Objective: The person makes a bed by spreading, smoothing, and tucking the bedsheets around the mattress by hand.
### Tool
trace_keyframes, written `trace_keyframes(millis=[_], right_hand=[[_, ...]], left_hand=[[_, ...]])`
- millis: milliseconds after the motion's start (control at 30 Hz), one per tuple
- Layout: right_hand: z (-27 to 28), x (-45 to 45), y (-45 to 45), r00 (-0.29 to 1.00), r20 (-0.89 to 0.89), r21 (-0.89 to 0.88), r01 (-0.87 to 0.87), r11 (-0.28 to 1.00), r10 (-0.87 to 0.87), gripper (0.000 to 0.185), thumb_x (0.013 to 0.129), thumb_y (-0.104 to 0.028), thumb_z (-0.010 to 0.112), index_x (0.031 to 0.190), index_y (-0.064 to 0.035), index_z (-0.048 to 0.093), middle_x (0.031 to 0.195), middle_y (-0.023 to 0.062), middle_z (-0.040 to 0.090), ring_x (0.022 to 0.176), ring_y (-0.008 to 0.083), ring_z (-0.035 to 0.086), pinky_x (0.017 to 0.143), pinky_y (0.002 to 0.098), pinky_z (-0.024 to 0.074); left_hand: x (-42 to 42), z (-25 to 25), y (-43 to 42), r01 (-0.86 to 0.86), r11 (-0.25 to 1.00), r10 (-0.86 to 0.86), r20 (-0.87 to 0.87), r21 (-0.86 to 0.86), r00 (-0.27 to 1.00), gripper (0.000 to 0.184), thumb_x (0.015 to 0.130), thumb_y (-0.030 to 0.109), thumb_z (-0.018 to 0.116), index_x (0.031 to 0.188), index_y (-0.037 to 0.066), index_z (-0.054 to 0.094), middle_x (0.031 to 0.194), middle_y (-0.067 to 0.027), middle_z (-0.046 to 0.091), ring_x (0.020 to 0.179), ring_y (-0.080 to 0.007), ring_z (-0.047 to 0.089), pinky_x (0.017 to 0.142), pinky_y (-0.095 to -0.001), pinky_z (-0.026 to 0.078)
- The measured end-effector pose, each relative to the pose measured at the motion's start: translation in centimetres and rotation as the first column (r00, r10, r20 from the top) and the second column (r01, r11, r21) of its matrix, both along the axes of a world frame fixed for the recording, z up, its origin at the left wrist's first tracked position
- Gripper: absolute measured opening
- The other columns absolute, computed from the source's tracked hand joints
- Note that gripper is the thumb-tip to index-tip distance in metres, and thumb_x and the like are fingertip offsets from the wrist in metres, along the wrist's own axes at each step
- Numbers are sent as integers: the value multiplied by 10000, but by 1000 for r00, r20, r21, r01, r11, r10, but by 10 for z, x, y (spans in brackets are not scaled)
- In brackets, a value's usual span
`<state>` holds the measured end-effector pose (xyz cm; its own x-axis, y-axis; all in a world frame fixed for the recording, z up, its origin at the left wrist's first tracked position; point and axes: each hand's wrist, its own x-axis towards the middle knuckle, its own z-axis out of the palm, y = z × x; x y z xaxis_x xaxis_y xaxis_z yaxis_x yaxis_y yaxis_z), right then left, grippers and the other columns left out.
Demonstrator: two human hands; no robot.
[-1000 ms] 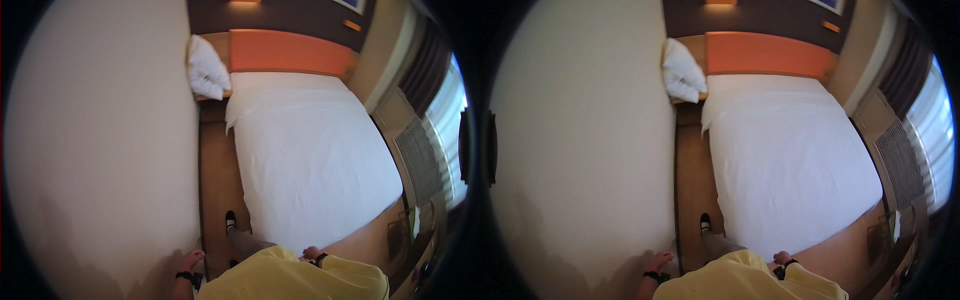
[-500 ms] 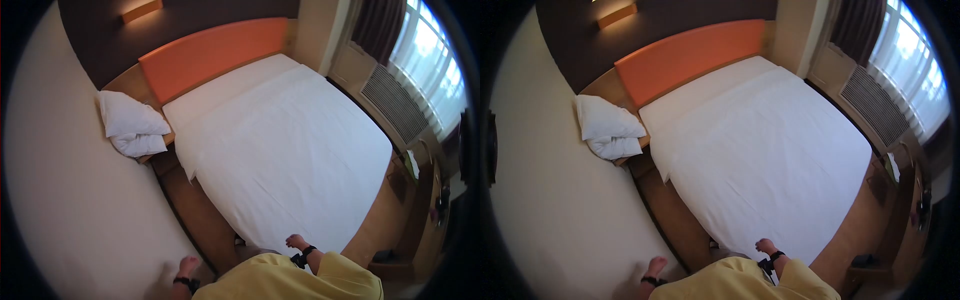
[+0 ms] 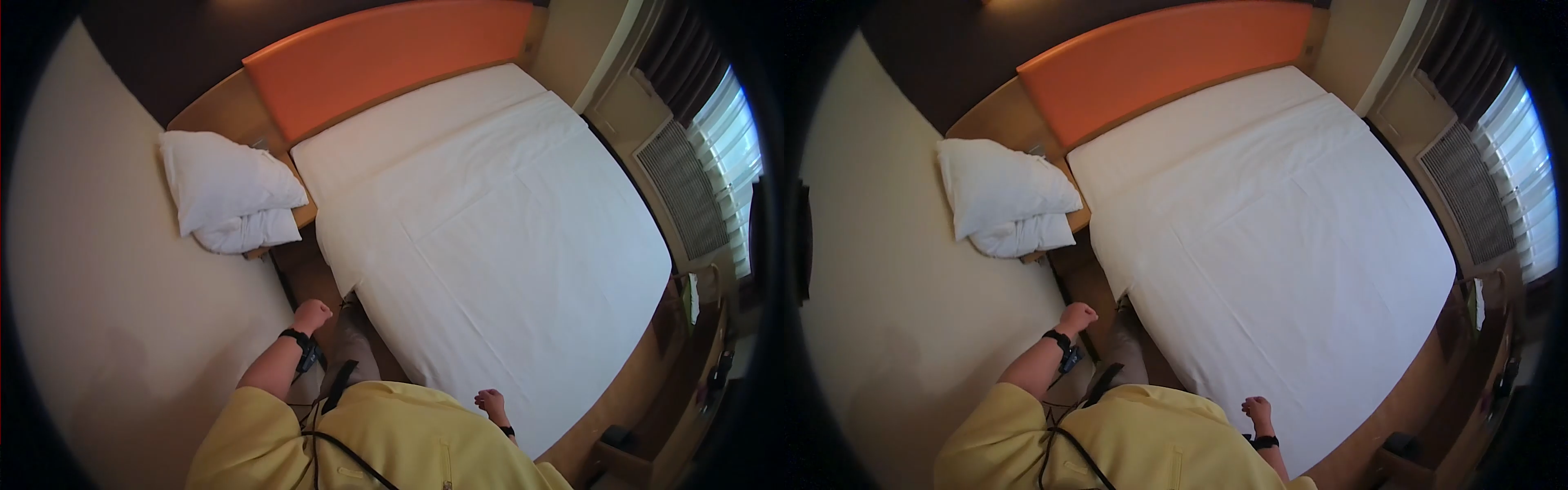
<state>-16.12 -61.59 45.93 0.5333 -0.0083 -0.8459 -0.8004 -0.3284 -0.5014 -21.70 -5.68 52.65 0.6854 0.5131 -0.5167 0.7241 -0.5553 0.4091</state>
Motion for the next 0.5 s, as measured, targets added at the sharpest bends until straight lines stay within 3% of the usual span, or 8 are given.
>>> trace_keyframes(millis=[167, 200, 233, 267, 300, 400, 433, 500], right_hand=[[-16, -20, 80, 919, -51, -125, 383, 915, -391, 99, 711, -132, 550, 730, -35, 545, 625, 105, 587, 496, 211, 566, 432, 289, 439], [-7, -33, 96, 931, 119, -444, -262, 857, 346, 123, 692, -168, 562, 697, -46, 557, 629, 117, 587, 516, 236, 571, 459, 330, 449], [2, -43, 110, 420, -4, -721, -630, 288, 908, 148, 672, -204, 575, 665, -56, 570, 634, 129, 587, 536, 261, 577, 487, 370, 459], [9, -56, 131, 517, -167, -628, -712, 313, 840, 211, 645, -280, 571, 623, -70, 586, 672, 146, 587, 600, 306, 576, 557, 423, 457], [3, -79, 135, 250, -36, -532, -824, 193, 968, 193, 685, -253, 580, 688, -61, 605, 716, 124, 612, 660, 267, 600, 604, 393, 471], [68, -78, 224, 785, -218, -336, -618, 711, 580, 169, 724, -203, 580, 762, -40, 602, 765, 115, 619, 702, 213, 607, 633, 346, 483], [86, -65, 255, 892, -294, -331, -433, 839, 344, 163, 737, -186, 580, 787, -33, 602, 781, 112, 622, 716, 195, 609, 642, 330, 487], [106, -50, 303, 910, -387, -388, -15, 922, -148, 188, 767, -141, 543, 883, 5, 565, 782, 142, 619, 682, 216, 616, 604, 301, 500]], left_hand=[[110, -58, 146, 101, 991, -94, -84, 93, 992, 149, 643, 265, 643, 674, 120, 647, 731, -101, 613, 726, -287, 583, 638, -391, 463], [128, -74, 175, 90, 994, -84, -89, 68, 992, 156, 648, 263, 641, 689, 113, 647, 750, -107, 613, 740, -292, 581, 649, -394, 464], [148, -89, 201, 73, 996, -69, -91, 42, 994, 164, 653, 261, 638, 705, 106, 647, 768, -113, 613, 754, -297, 579, 659, -397, 465], [162, -111, 220, 45, 999, -44, -93, 8, 995, 172, 658, 259, 636, 720, 99, 647, 787, -119, 613, 769, -302, 577, 670, -401, 466], [172, -149, 246, 142, 989, -138, -115, 32, 984, 189, 677, 252, 614, 730, 72, 641, 814, -139, 608, 805, -310, 573, 696, -406, 466], [216, -192, 295, 176, 983, -168, -124, 57, 978, 226, 687, 258, 596, 763, 48, 629, 828, -161, 600, 818, -320, 569, 712, -404, 464], [228, -210, 308, 158, 984, -148, -129, 77, 981, 226, 686, 254, 596, 772, 46, 623, 831, -162, 599, 821, -320, 569, 710, -405, 463], [247, -246, 323, 133, 985, -117, -135, 112, 984, 228, 683, 246, 596, 789, 44, 611, 835, -165, 596, 825, -319, 568, 705, -407, 463]])
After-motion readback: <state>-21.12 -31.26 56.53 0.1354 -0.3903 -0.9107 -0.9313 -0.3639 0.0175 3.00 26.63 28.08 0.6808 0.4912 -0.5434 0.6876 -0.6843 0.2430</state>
